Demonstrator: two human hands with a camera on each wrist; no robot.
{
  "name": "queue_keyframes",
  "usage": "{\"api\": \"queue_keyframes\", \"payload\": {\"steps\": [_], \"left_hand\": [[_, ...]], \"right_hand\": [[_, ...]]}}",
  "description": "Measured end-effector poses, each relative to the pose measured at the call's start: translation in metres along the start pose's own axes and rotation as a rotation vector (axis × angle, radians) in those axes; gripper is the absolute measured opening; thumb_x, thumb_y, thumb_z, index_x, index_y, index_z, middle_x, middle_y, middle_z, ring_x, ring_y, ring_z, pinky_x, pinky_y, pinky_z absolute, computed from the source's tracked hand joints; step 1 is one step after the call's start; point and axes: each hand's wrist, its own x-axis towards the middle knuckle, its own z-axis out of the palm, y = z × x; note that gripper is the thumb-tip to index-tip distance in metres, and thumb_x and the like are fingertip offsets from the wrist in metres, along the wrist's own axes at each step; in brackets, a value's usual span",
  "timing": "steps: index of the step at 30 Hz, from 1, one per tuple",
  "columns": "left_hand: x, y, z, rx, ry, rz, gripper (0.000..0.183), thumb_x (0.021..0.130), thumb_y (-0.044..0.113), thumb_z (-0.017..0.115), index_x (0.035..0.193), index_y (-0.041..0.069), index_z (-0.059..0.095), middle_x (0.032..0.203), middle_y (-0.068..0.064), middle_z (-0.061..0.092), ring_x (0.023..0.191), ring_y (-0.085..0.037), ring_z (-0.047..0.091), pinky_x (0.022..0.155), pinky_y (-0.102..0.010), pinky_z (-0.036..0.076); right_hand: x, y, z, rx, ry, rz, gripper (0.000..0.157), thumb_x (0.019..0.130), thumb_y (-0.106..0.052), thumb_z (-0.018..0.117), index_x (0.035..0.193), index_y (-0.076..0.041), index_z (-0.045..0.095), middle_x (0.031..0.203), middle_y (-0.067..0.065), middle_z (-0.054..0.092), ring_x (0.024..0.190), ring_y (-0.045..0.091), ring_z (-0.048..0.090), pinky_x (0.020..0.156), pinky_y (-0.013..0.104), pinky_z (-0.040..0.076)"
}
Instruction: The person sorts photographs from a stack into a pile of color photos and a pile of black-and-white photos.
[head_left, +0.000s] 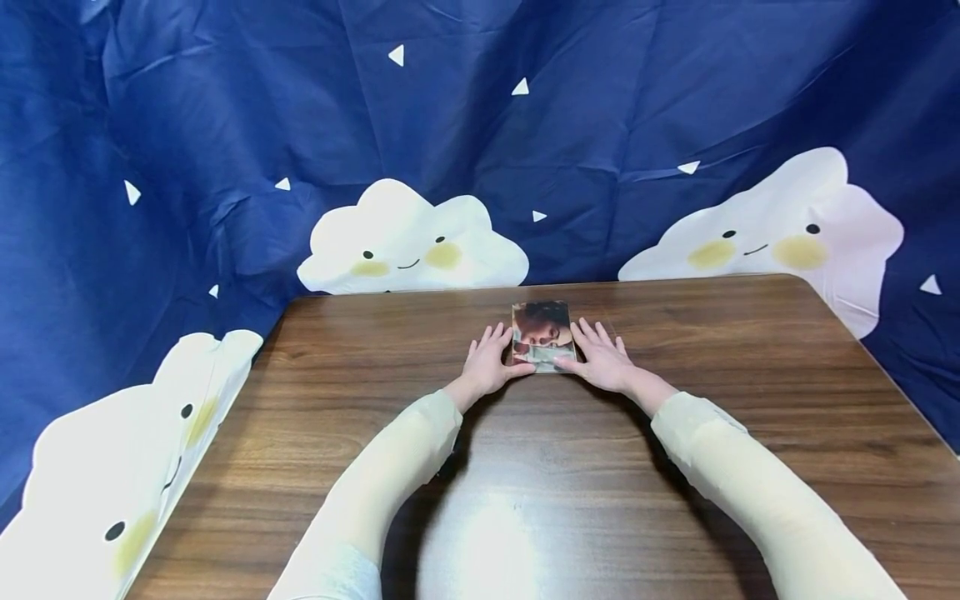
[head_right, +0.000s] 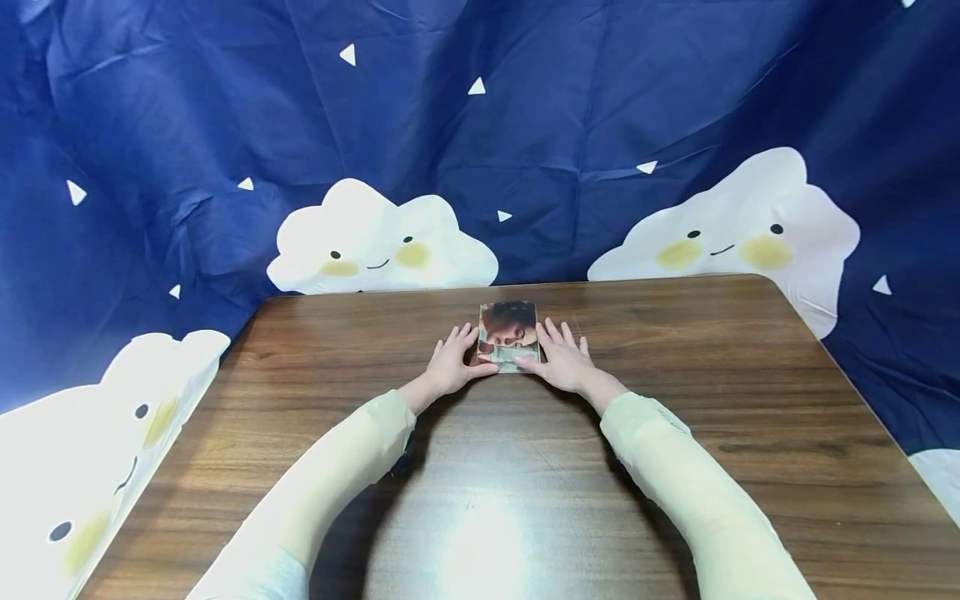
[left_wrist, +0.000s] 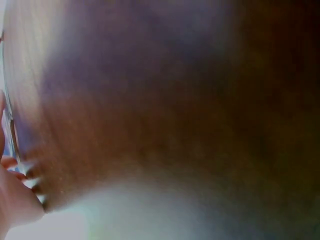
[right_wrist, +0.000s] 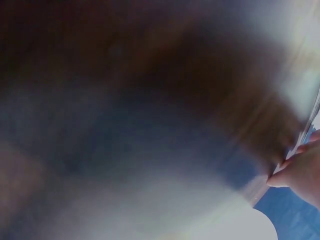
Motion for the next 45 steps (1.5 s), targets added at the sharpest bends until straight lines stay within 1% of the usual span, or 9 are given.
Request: {"api": "queue_keyframes", "payload": {"steps": [8,18,20,24,27,30,34,41,45], "left_hand": [[0.000,0.000,0.000,-0.120,0.058,0.008,0.080,0.089,0.047,0.067,0.150,0.007,0.035,0.155,-0.013,0.029,0.144,-0.032,0.019,0.113,-0.057,0.012],[-0.001,0.004,0.000,-0.276,0.173,0.034,0.073,0.090,0.038,0.069,0.148,0.006,0.039,0.151,-0.014,0.037,0.139,-0.029,0.033,0.109,-0.064,0.015],[-0.002,0.006,0.002,-0.322,0.217,0.037,0.070,0.090,0.035,0.070,0.147,0.007,0.041,0.147,-0.014,0.043,0.136,-0.028,0.038,0.110,-0.060,0.019],[-0.002,0.011,0.005,-0.434,0.305,0.042,0.065,0.089,0.025,0.072,0.145,0.007,0.045,0.134,-0.012,0.057,0.127,-0.025,0.049,0.108,-0.042,0.033],[-0.002,0.014,0.007,-0.523,0.335,0.041,0.065,0.089,0.017,0.073,0.146,0.007,0.044,0.116,-0.011,0.068,0.116,-0.021,0.057,0.103,-0.033,0.039],[-0.001,0.017,0.007,-0.591,0.345,0.034,0.065,0.089,0.012,0.072,0.146,0.006,0.042,0.093,-0.008,0.072,0.094,-0.016,0.063,0.096,-0.030,0.042],[-0.002,0.019,0.005,-0.638,0.362,0.033,0.065,0.088,0.007,0.071,0.146,0.003,0.042,0.074,-0.004,0.067,0.068,-0.011,0.056,0.083,-0.028,0.045],[-0.007,0.020,0.000,-0.680,0.361,0.059,0.063,0.089,0.002,0.069,0.146,0.002,0.041,0.067,-0.005,0.063,0.062,-0.006,0.051,0.081,-0.026,0.044],[-0.012,0.018,-0.001,-0.740,0.331,0.055,0.064,0.089,0.000,0.068,0.147,0.002,0.039,0.061,0.002,0.056,0.056,-0.007,0.048,0.064,-0.021,0.042]], "right_hand": [[0.001,-0.003,-0.002,0.046,0.085,-0.021,0.081,0.098,-0.050,0.049,0.153,0.001,0.018,0.156,0.027,0.015,0.142,0.047,0.009,0.107,0.069,0.008],[0.002,-0.003,-0.001,0.058,0.245,-0.060,0.074,0.097,-0.039,0.058,0.149,0.005,0.030,0.136,0.031,0.044,0.125,0.046,0.037,0.103,0.055,0.032],[0.002,-0.004,-0.001,0.078,0.287,-0.074,0.072,0.095,-0.035,0.061,0.147,0.007,0.032,0.126,0.030,0.052,0.119,0.045,0.042,0.099,0.054,0.035],[0.004,-0.006,-0.002,0.129,0.357,-0.094,0.068,0.093,-0.027,0.066,0.143,0.010,0.037,0.096,0.019,0.061,0.094,0.037,0.054,0.087,0.050,0.042],[0.005,-0.008,-0.003,0.165,0.389,-0.085,0.067,0.092,-0.023,0.068,0.142,0.010,0.038,0.080,0.010,0.057,0.075,0.029,0.053,0.074,0.043,0.043],[0.005,-0.011,-0.004,0.209,0.406,-0.069,0.066,0.092,-0.020,0.068,0.142,0.011,0.038,0.075,0.006,0.052,0.068,0.024,0.049,0.067,0.038,0.040],[0.003,-0.014,-0.004,0.266,0.424,-0.070,0.065,0.092,-0.016,0.068,0.142,0.011,0.038,0.073,0.005,0.052,0.067,0.021,0.048,0.067,0.035,0.039],[0.000,-0.019,-0.004,0.311,0.432,-0.100,0.062,0.092,-0.012,0.067,0.141,0.012,0.038,0.069,0.003,0.051,0.064,0.019,0.045,0.069,0.035,0.039],[-0.003,-0.023,-0.004,0.327,0.420,-0.112,0.061,0.092,-0.011,0.067,0.141,0.012,0.038,0.067,0.002,0.049,0.060,0.018,0.043,0.074,0.036,0.039]]}}
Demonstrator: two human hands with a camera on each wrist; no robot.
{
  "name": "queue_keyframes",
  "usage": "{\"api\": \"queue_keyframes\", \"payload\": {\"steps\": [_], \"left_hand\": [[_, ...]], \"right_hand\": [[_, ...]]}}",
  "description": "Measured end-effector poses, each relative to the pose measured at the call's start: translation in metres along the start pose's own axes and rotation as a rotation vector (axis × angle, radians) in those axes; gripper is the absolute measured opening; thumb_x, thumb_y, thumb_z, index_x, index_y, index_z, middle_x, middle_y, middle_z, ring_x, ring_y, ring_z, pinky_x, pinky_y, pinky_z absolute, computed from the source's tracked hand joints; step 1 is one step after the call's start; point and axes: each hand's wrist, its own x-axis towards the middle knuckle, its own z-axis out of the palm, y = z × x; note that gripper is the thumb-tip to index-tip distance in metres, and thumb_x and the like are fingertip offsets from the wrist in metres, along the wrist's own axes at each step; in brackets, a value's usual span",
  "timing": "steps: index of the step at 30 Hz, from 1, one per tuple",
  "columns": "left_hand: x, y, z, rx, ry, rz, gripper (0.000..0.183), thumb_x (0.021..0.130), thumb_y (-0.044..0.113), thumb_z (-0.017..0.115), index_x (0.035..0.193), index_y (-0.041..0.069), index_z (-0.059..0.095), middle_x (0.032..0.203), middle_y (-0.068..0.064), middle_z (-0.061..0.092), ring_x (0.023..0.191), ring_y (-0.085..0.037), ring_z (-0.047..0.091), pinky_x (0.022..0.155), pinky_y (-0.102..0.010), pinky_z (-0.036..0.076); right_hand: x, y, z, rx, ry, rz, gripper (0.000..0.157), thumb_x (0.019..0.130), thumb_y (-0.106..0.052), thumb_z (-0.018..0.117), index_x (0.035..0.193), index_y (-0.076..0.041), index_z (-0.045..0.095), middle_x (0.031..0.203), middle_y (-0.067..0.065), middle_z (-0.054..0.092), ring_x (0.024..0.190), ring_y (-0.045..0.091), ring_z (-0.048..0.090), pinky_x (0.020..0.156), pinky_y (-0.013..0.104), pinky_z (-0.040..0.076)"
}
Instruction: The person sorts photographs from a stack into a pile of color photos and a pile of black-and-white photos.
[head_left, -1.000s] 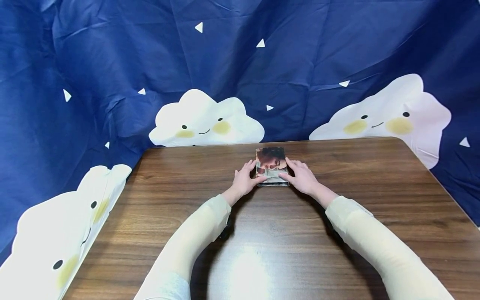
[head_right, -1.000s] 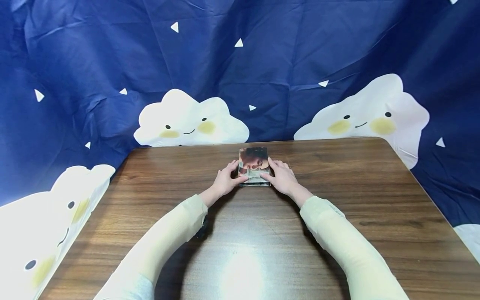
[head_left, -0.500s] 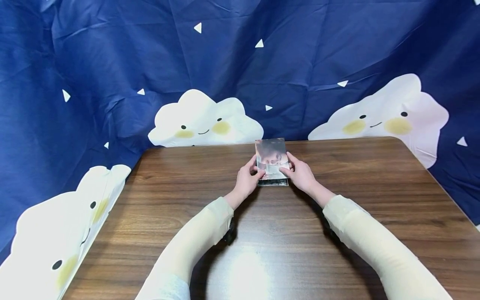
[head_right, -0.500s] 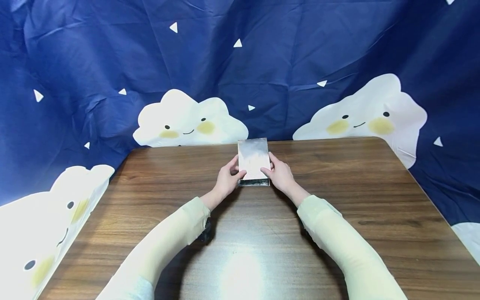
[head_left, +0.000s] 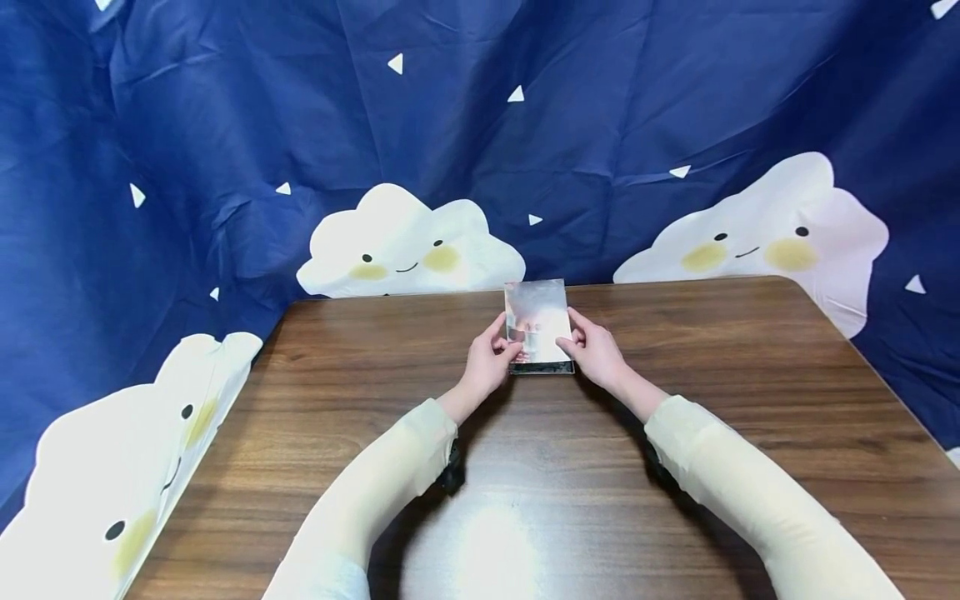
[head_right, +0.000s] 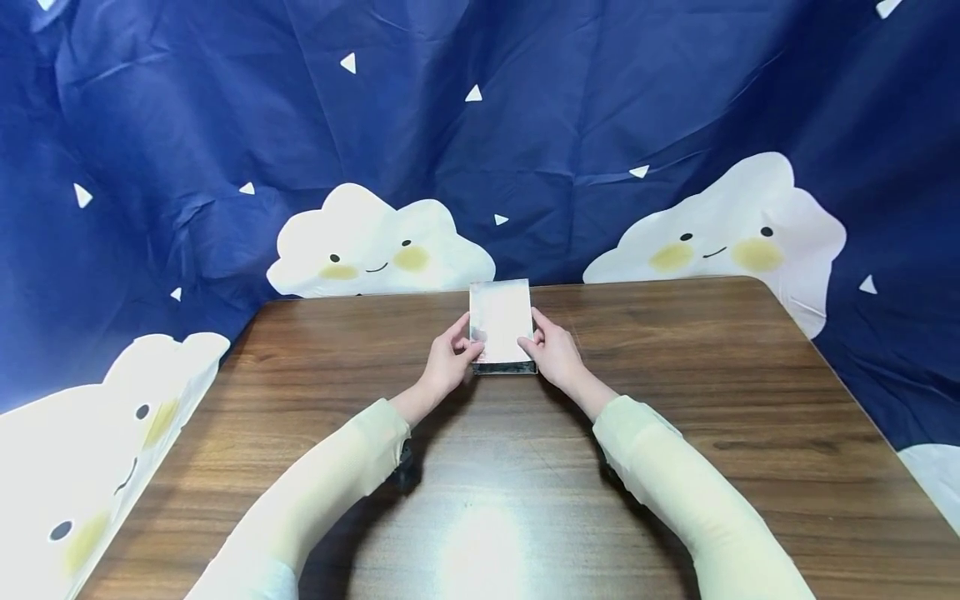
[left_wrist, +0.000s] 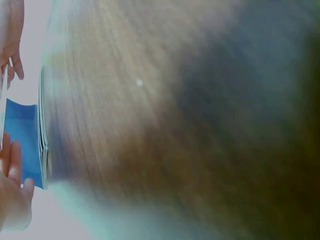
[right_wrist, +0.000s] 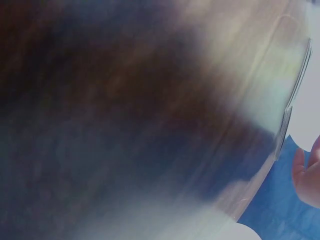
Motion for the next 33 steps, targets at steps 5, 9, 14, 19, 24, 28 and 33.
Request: {"api": "queue_keyframes", "payload": {"steps": [5,9,14,19,24,28,33], "left_hand": [[-0.006,-0.001,-0.008,-0.025,-0.011,-0.001,0.064,0.090,0.000,0.066,0.148,0.001,0.037,0.058,0.006,0.049,0.057,-0.007,0.045,0.054,-0.019,0.037],[-0.013,0.001,-0.019,-0.017,-0.024,0.017,0.065,0.090,-0.001,0.065,0.148,0.000,0.035,0.060,0.006,0.050,0.057,-0.008,0.044,0.062,-0.021,0.040],[-0.025,0.003,-0.034,0.021,-0.031,0.041,0.069,0.089,-0.001,0.067,0.149,0.002,0.034,0.061,0.003,0.050,0.061,-0.009,0.047,0.081,-0.025,0.041],[-0.043,0.013,-0.051,0.018,-0.050,0.068,0.070,0.089,-0.001,0.066,0.150,0.002,0.032,0.063,-0.008,0.057,0.065,-0.010,0.050,0.088,-0.028,0.040],[-0.065,0.039,-0.069,-0.031,-0.075,0.064,0.069,0.089,-0.006,0.064,0.149,-0.005,0.029,0.072,-0.031,0.059,0.066,-0.027,0.054,0.087,-0.029,0.041],[-0.071,0.035,-0.081,-0.073,-0.082,0.054,0.069,0.088,-0.008,0.063,0.148,-0.006,0.029,0.074,-0.030,0.062,0.068,-0.035,0.058,0.077,-0.022,0.045],[-0.077,0.028,-0.097,-0.168,-0.087,-0.050,0.067,0.086,-0.013,0.062,0.146,-0.009,0.031,0.083,-0.024,0.063,0.068,-0.018,0.061,0.065,-0.030,0.056]], "right_hand": [[-0.003,-0.008,0.002,0.044,-0.020,-0.003,0.062,0.092,-0.009,0.066,0.144,0.009,0.037,0.066,0.000,0.047,0.058,0.015,0.040,0.070,0.032,0.037],[-0.006,-0.015,0.006,0.083,-0.031,-0.020,0.065,0.092,-0.007,0.066,0.145,0.009,0.033,0.065,-0.001,0.044,0.058,0.012,0.038,0.065,0.028,0.034],[-0.012,-0.025,0.014,0.139,-0.039,-0.052,0.069,0.091,-0.005,0.067,0.147,0.008,0.029,0.063,-0.003,0.041,0.057,0.011,0.037,0.064,0.025,0.033],[-0.021,-0.038,0.023,0.201,-0.045,-0.093,0.072,0.091,-0.002,0.066,0.149,0.006,0.025,0.062,-0.004,0.041,0.057,0.009,0.039,0.062,0.024,0.034],[-0.025,-0.046,0.032,0.281,-0.059,-0.124,0.073,0.090,0.002,0.065,0.150,0.007,0.023,0.061,0.000,0.040,0.054,0.009,0.037,0.058,0.022,0.033],[-0.026,-0.053,0.038,0.340,-0.086,-0.121,0.073,0.089,0.003,0.066,0.150,0.005,0.025,0.062,-0.001,0.041,0.050,0.006,0.036,0.055,0.020,0.034],[-0.026,-0.061,0.050,0.400,-0.158,-0.047,0.073,0.088,0.003,0.066,0.149,0.004,0.027,0.068,0.000,0.048,0.048,0.004,0.042,0.052,0.019,0.038]]}}
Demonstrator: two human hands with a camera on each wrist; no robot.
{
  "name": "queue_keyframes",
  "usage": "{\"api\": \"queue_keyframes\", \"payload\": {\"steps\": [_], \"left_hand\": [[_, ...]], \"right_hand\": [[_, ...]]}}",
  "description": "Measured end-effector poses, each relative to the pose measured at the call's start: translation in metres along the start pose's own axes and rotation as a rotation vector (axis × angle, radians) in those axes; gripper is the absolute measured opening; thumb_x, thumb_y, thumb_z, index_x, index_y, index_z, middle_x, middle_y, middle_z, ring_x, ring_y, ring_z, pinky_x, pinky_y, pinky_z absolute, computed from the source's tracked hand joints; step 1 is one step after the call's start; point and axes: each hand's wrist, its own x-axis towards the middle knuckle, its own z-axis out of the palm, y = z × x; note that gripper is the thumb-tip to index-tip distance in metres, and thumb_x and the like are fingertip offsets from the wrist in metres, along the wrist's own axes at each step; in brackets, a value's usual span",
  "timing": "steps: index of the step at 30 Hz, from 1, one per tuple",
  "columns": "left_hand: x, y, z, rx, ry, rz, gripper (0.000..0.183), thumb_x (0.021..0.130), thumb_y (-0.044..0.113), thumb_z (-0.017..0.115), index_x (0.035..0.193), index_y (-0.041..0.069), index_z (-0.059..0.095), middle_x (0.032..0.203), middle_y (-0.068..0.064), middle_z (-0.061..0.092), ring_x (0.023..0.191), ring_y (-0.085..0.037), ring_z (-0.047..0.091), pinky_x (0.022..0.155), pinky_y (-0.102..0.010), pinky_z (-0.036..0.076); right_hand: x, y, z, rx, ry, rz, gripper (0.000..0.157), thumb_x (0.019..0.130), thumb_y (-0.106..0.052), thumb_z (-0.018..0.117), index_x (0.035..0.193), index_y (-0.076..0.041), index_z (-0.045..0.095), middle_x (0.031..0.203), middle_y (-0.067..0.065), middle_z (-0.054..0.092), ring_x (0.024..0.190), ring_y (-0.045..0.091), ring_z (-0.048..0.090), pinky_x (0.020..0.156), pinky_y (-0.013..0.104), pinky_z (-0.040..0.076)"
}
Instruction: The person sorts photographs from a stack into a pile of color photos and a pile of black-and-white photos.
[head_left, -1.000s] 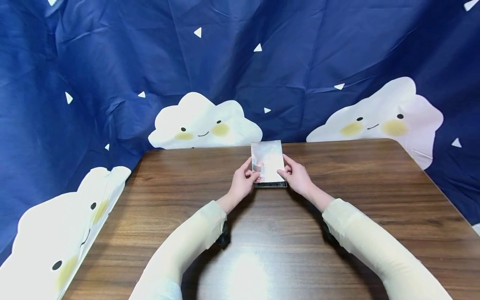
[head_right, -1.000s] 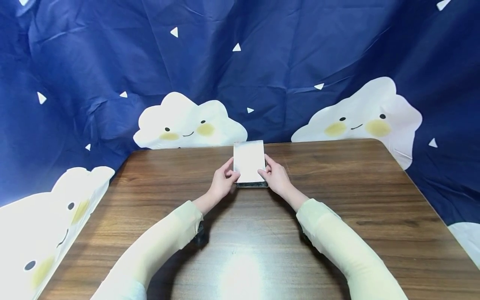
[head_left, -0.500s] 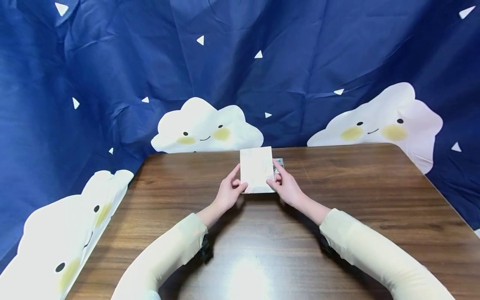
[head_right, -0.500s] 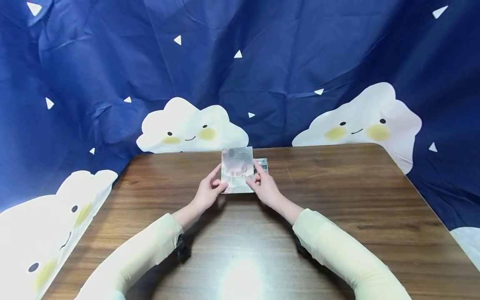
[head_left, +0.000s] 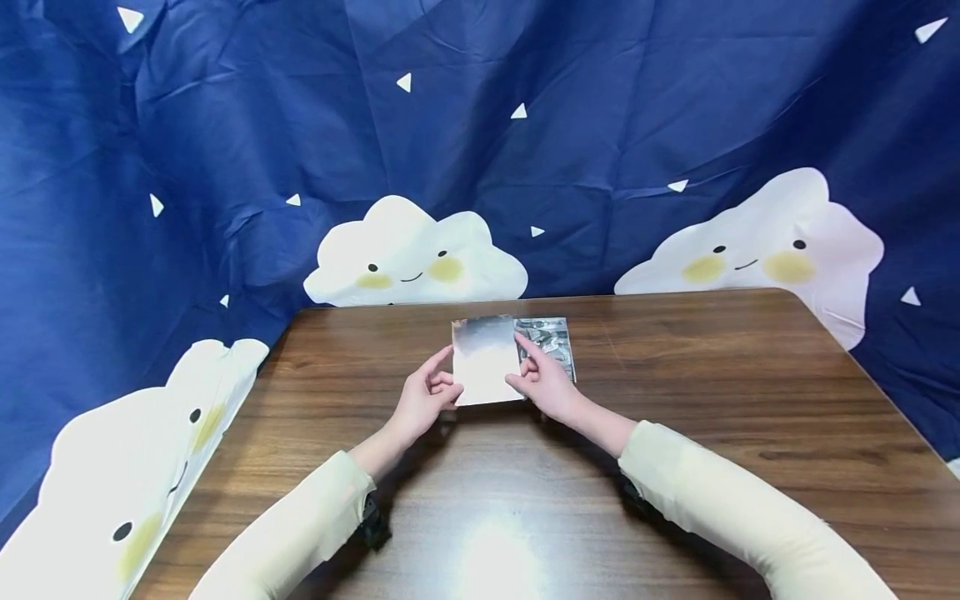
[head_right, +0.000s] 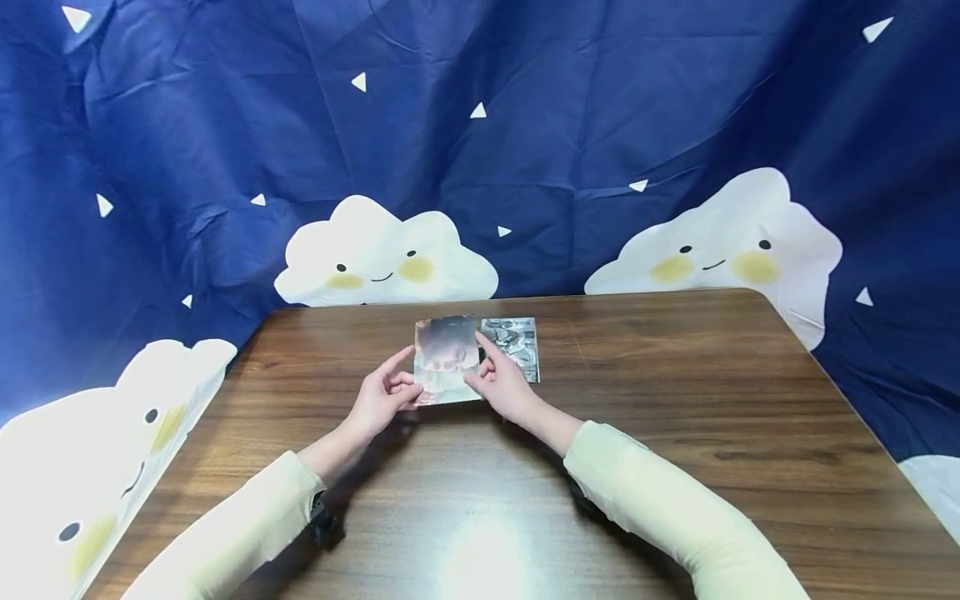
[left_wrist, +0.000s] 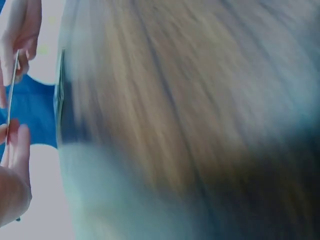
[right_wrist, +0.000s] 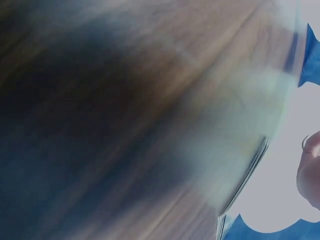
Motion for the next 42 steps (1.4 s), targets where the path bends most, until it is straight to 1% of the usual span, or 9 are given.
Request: {"api": "queue_keyframes", "payload": {"steps": [3,8,11,14,20,28,32,37,42], "left_hand": [[0.001,-0.010,-0.010,-0.047,0.012,-0.068,0.069,0.086,-0.013,0.063,0.147,-0.007,0.031,0.087,-0.019,0.065,0.070,-0.015,0.062,0.064,-0.038,0.058],[0.002,-0.034,-0.027,-0.056,0.048,-0.116,0.071,0.086,-0.010,0.065,0.149,0.001,0.033,0.092,-0.015,0.068,0.069,-0.011,0.061,0.062,-0.036,0.058],[-0.003,-0.040,-0.036,-0.029,0.060,-0.123,0.070,0.086,-0.009,0.065,0.148,0.001,0.035,0.094,-0.016,0.069,0.068,-0.010,0.062,0.060,-0.032,0.057],[-0.011,-0.043,-0.045,-0.008,0.064,-0.139,0.068,0.086,-0.009,0.065,0.147,-0.001,0.036,0.096,-0.019,0.069,0.068,-0.012,0.062,0.058,-0.031,0.057],[-0.023,-0.047,-0.059,0.026,0.075,-0.189,0.065,0.086,-0.008,0.066,0.145,-0.003,0.039,0.096,-0.019,0.069,0.070,-0.012,0.062,0.057,-0.029,0.056],[-0.029,-0.055,-0.068,0.062,0.067,-0.222,0.061,0.086,-0.007,0.067,0.142,-0.007,0.042,0.092,-0.015,0.070,0.069,-0.011,0.061,0.056,-0.028,0.055],[-0.031,-0.060,-0.072,0.094,0.057,-0.226,0.058,0.086,-0.008,0.066,0.139,-0.009,0.043,0.084,-0.009,0.068,0.063,-0.011,0.060,0.053,-0.028,0.055],[-0.034,-0.063,-0.073,0.156,0.036,-0.233,0.054,0.084,-0.007,0.067,0.135,-0.010,0.048,0.079,-0.004,0.064,0.063,-0.010,0.059,0.052,-0.029,0.054],[-0.034,-0.064,-0.073,0.201,0.022,-0.235,0.053,0.084,-0.007,0.067,0.133,-0.011,0.050,0.078,-0.005,0.064,0.065,-0.011,0.059,0.051,-0.029,0.054]], "right_hand": [[0.001,-0.001,0.009,0.025,-0.023,0.044,0.074,0.087,0.003,0.067,0.149,0.005,0.026,0.068,0.001,0.050,0.048,0.007,0.046,0.049,0.019,0.039],[0.000,-0.003,0.027,0.082,-0.055,0.077,0.077,0.087,0.006,0.065,0.150,0.007,0.021,0.068,0.002,0.052,0.051,0.011,0.053,0.051,0.021,0.043],[-0.001,-0.005,0.038,0.096,-0.072,0.077,0.077,0.087,0.008,0.064,0.150,0.008,0.020,0.068,0.003,0.053,0.052,0.012,0.055,0.050,0.021,0.042],[-0.001,-0.008,0.048,0.091,-0.100,0.080,0.076,0.087,0.008,0.063,0.149,0.008,0.019,0.069,0.004,0.054,0.054,0.019,0.057,0.047,0.021,0.040],[-0.001,-0.013,0.062,0.011,-0.174,0.074,0.076,0.087,0.008,0.061,0.149,0.010,0.017,0.069,0.008,0.057,0.060,0.033,0.061,0.046,0.021,0.043],[0.005,-0.010,0.074,-0.062,-0.204,0.076,0.074,0.087,0.009,0.061,0.148,0.010,0.020,0.067,0.006,0.058,0.056,0.024,0.061,0.054,0.021,0.047],[0.007,-0.006,0.077,-0.107,-0.244,0.093,0.073,0.087,0.005,0.062,0.148,0.010,0.021,0.066,0.005,0.059,0.055,0.018,0.061,0.061,0.023,0.050],[0.010,-0.006,0.074,-0.204,-0.307,0.101,0.070,0.088,-0.002,0.066,0.146,0.009,0.027,0.064,0.003,0.061,0.055,0.015,0.060,0.071,0.023,0.047],[0.014,-0.004,0.072,-0.193,-0.356,0.131,0.070,0.089,-0.006,0.067,0.147,0.006,0.029,0.066,0.001,0.061,0.055,0.013,0.059,0.056,0.024,0.048]]}}
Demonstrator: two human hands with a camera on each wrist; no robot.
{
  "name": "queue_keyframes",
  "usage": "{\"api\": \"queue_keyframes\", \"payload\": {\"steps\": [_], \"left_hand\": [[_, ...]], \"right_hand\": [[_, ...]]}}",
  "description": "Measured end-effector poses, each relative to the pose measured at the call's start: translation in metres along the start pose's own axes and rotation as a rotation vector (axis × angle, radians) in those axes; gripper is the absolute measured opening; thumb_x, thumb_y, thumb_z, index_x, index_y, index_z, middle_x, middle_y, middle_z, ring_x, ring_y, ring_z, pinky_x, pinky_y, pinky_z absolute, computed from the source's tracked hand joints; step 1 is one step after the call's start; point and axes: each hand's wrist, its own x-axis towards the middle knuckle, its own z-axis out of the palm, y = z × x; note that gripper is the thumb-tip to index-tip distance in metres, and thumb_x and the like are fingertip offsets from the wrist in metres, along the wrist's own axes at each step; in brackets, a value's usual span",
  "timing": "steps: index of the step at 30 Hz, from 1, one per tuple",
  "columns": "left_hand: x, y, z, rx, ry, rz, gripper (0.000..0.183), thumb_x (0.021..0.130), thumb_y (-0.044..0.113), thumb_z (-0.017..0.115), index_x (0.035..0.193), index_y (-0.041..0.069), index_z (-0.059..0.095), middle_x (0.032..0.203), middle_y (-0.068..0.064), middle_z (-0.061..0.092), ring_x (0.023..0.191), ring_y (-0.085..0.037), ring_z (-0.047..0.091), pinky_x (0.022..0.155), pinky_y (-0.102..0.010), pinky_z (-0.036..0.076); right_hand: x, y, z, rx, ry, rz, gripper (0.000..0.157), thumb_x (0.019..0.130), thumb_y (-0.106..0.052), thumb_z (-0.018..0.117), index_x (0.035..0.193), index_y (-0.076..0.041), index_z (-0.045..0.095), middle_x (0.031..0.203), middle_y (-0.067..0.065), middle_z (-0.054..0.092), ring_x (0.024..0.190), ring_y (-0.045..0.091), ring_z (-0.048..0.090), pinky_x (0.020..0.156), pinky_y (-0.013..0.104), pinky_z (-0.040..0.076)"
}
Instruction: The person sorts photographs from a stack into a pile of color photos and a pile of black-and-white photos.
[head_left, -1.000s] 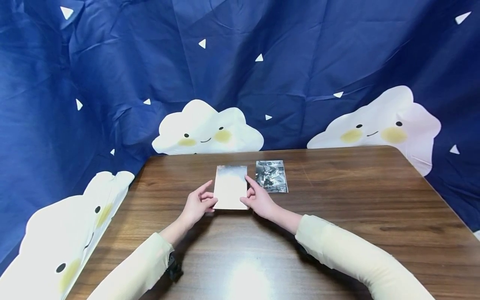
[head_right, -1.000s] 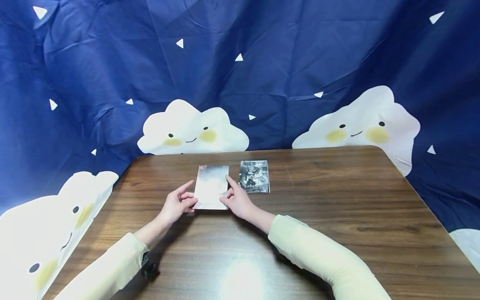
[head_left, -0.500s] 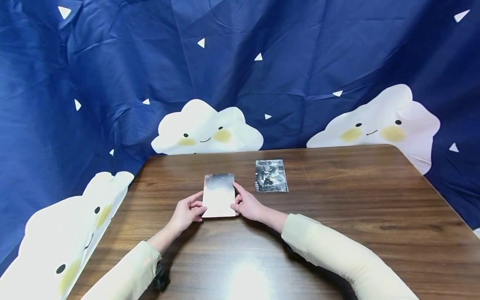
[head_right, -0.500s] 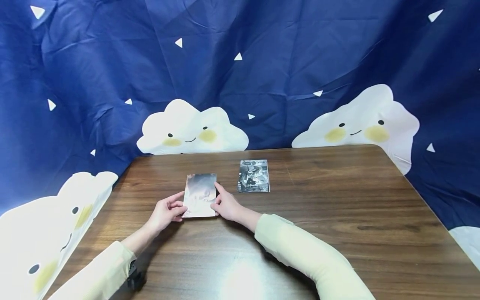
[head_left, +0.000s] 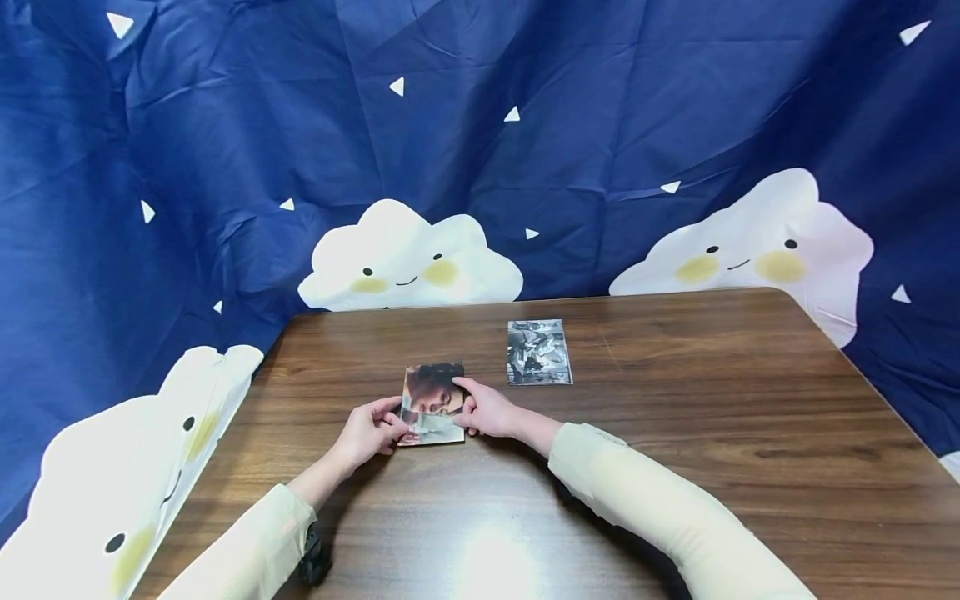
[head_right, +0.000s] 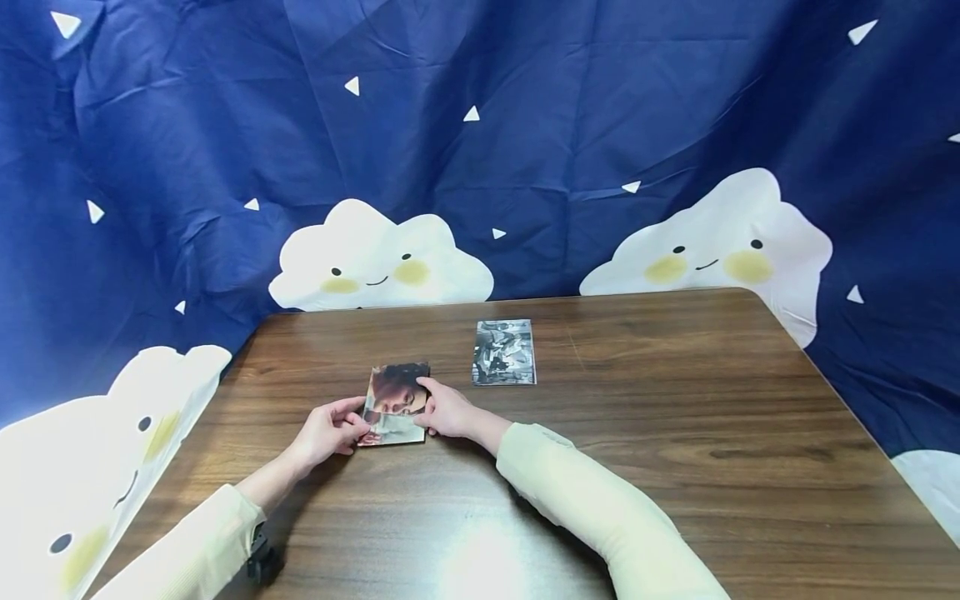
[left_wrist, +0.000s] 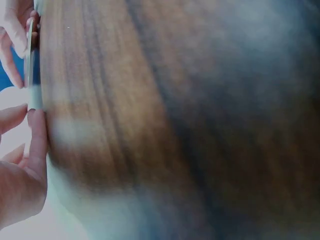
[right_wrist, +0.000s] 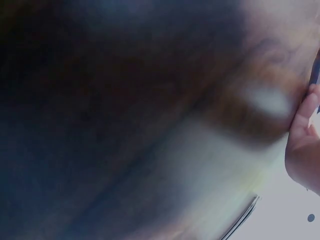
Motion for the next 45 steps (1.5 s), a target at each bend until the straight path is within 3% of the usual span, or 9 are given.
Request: {"api": "queue_keyframes", "payload": {"steps": [6,17,24,30,34,38,45], "left_hand": [[-0.001,0.003,0.000,0.048,0.006,-0.020,0.052,0.083,-0.008,0.067,0.132,-0.011,0.050,0.075,-0.003,0.064,0.061,-0.012,0.058,0.048,-0.030,0.053],[0.000,0.012,0.001,0.180,0.054,-0.005,0.044,0.082,-0.003,0.071,0.123,-0.011,0.057,0.070,-0.001,0.062,0.050,-0.012,0.054,0.045,-0.032,0.052],[0.003,0.012,0.001,0.201,0.082,-0.013,0.041,0.082,0.000,0.073,0.121,-0.008,0.060,0.068,-0.001,0.059,0.050,-0.013,0.054,0.044,-0.031,0.052],[0.003,0.011,0.001,0.180,0.081,-0.006,0.043,0.082,0.001,0.073,0.122,-0.006,0.060,0.070,-0.001,0.061,0.051,-0.014,0.055,0.044,-0.032,0.052],[0.004,0.015,0.005,0.119,0.072,0.018,0.045,0.082,0.000,0.074,0.124,-0.006,0.059,0.072,-0.002,0.063,0.054,-0.015,0.057,0.046,-0.033,0.053],[0.010,0.028,0.014,0.092,0.070,0.090,0.043,0.081,-0.001,0.074,0.122,-0.007,0.060,0.075,-0.005,0.063,0.060,-0.013,0.058,0.046,-0.035,0.054],[0.028,0.055,0.042,0.047,0.063,0.194,0.039,0.083,-0.002,0.073,0.120,-0.007,0.062,0.076,-0.003,0.062,0.058,-0.017,0.055,0.045,-0.030,0.050]], "right_hand": [[0.000,0.003,-0.001,0.054,-0.005,-0.007,0.071,0.088,-0.001,0.069,0.146,0.008,0.030,0.066,0.001,0.061,0.052,0.011,0.057,0.049,0.023,0.048],[0.001,0.002,-0.001,0.005,0.019,-0.032,0.067,0.087,0.001,0.068,0.143,0.010,0.033,0.065,0.002,0.061,0.051,0.011,0.059,0.050,0.022,0.049],[0.002,0.002,-0.002,0.015,0.030,-0.004,0.067,0.087,0.001,0.069,0.144,0.008,0.035,0.065,0.000,0.058,0.051,0.008,0.056,0.050,0.021,0.048],[-0.005,0.007,-0.007,0.090,0.044,-0.046,0.060,0.088,0.004,0.066,0.142,0.007,0.039,0.064,0.006,0.058,0.049,0.012,0.055,0.049,0.024,0.049],[-0.015,0.007,-0.018,0.126,0.041,-0.073,0.058,0.089,0.003,0.065,0.141,0.008,0.039,0.065,0.013,0.059,0.050,0.019,0.057,0.048,0.027,0.049],[-0.025,0.009,-0.036,0.126,0.067,-0.072,0.056,0.090,0.001,0.065,0.140,0.008,0.041,0.069,0.018,0.061,0.053,0.026,0.059,0.049,0.030,0.049],[-0.042,0.032,-0.077,0.124,0.164,-0.085,0.052,0.090,0.000,0.065,0.136,0.011,0.043,0.071,0.024,0.061,0.054,0.029,0.058,0.049,0.029,0.049]]}}
